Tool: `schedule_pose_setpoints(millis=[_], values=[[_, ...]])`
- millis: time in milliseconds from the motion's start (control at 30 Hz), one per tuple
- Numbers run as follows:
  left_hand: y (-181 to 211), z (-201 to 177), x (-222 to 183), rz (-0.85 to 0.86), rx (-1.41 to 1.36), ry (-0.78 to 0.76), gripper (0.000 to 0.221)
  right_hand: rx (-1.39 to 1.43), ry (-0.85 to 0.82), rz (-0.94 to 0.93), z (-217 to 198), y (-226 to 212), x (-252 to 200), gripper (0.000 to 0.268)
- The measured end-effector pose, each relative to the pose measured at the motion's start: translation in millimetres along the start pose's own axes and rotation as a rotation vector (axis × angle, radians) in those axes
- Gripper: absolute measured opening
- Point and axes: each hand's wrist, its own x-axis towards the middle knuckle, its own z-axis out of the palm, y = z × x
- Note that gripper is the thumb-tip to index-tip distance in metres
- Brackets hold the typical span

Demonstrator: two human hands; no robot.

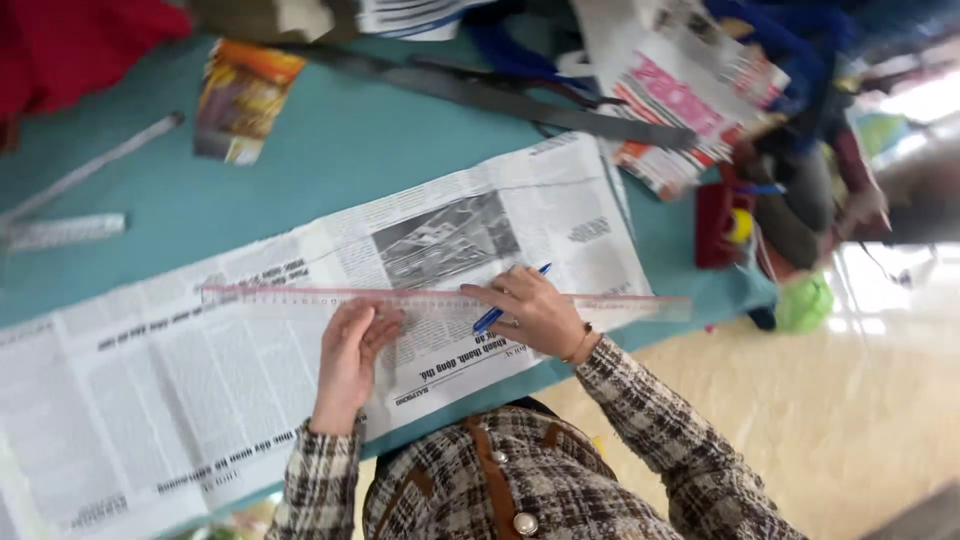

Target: Drafting a pattern on newspaper using a ruler and pen, then preparing and measuring red fabric.

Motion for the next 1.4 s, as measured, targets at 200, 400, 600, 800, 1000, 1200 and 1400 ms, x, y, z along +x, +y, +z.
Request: schedule_pose_setpoints(millis=[200,400,600,800,1000,1200,1400], values=[[50.1,-12.7,25.5,0.181,0.057,0.321,0.005,0.210,0.092,0.303,-69.2,44.7,20.4,0.040],[66.5,-18.9,46.9,0.304,0.097,0.518,0.019,0.091,0.398,0.380,-124.2,114.2,10.7,0.041],[49.8,6.0,79.1,0.336,0.065,0.507,0.017,0.508,0.353,0.526,-101.3,135.3,33.6,0.022],[54.0,11.7,91.7,0.341,0.028,0.506,0.015,0.574,0.223,0.573,-83.8,136.6,55.0,0.012],[65.3,11.6,82.3,0.356,0.163,0.439,0.015,0.392,0.201,0.534,-77.9,138.1,65.9,0.005],[54.8,1.7,77.6,0.394,0.188,0.440,0.014,0.290,0.163,0.518,-77.1,138.1,64.5,0.001],[55.7,7.1,75.4,0.412,0.206,0.435,0.013,0.270,0.150,0.512,-78.5,148.2,60.0,0.003]])
